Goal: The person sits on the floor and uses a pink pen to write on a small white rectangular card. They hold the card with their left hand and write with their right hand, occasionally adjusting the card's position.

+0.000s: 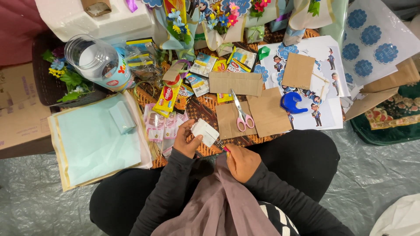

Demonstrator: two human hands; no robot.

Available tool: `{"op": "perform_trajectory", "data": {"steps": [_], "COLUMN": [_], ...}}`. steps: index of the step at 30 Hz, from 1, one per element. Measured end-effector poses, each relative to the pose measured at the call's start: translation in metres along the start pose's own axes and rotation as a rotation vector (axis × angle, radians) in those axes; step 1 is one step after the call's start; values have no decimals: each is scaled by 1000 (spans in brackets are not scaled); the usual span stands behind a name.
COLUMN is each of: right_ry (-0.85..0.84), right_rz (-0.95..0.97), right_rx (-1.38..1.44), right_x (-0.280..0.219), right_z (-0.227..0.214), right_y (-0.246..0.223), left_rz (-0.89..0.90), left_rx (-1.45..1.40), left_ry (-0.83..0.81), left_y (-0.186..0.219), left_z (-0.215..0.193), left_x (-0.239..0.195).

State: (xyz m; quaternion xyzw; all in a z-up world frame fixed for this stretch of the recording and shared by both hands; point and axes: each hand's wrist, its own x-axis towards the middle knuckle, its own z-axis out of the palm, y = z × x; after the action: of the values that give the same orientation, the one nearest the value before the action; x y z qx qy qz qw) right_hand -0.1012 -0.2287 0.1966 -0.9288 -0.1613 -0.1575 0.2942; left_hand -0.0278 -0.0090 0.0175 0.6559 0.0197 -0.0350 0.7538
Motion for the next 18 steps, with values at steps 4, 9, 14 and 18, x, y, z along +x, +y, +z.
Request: {"op": "perform_trajectory", "data": {"steps": [4,9,14,18], "right_ry": [3,-18,-51,-121], "right_rz": [-18,-49,-74,-93], "right_rx": [-3,-118,-274,-375], "right_x": [0,-4,-6,-6], "right_z": [0,5,12,28], "right_y": [-1,4,8,15], "left_rz": [-36,-66,35,321], "left_rx": [-40,-7,80,325], "left_ry": [4,49,57,76], "left_y": [-6,-16,-9,10], "left_z": [-3,-8,-4,-1], "left_x": [-1,-3,1,15]}}
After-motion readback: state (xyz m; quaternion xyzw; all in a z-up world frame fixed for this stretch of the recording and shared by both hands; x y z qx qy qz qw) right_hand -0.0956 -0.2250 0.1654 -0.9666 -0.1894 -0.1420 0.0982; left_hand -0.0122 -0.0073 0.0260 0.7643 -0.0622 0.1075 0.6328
